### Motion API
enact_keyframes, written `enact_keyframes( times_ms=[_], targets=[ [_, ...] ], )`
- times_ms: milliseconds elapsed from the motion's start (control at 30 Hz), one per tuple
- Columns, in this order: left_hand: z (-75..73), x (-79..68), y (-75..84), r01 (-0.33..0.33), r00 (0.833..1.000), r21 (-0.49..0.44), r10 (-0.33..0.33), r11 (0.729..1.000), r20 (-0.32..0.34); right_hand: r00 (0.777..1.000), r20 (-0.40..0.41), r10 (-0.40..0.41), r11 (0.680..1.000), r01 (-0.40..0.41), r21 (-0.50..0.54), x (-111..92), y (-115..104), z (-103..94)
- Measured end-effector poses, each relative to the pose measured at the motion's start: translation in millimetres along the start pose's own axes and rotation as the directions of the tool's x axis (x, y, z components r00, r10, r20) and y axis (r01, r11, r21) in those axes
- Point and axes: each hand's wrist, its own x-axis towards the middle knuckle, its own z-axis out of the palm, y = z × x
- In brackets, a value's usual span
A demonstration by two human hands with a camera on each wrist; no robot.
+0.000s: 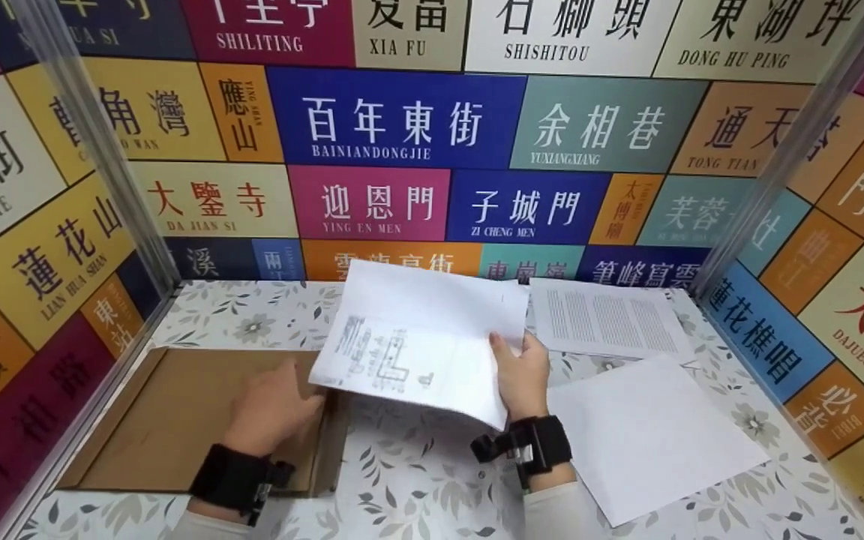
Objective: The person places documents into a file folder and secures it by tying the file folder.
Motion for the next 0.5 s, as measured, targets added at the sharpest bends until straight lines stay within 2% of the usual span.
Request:
enact_keyframes(
  times_ms=[133,333,500],
  targets=[
    [15.0,0.4,0.7,-0.019,0.997,0.107,0.011,0.994,0.075,0.995,0.095,0.038,0.994,-0.028,-0.102,7,3,-17.5],
    [31.8,-2.7,2.9,-0.05,0.995,0.18,0.034,0.982,0.093,0.976,0.215,0.016,0.983,0.023,-0.18,12,2,-31.9],
    [34.7,-3.6,3.2,-0.089,0.992,0.212,0.067,0.973,0.111,0.952,0.303,0.037,0.976,0.031,-0.217,11,1,-35.9]
  ],
)
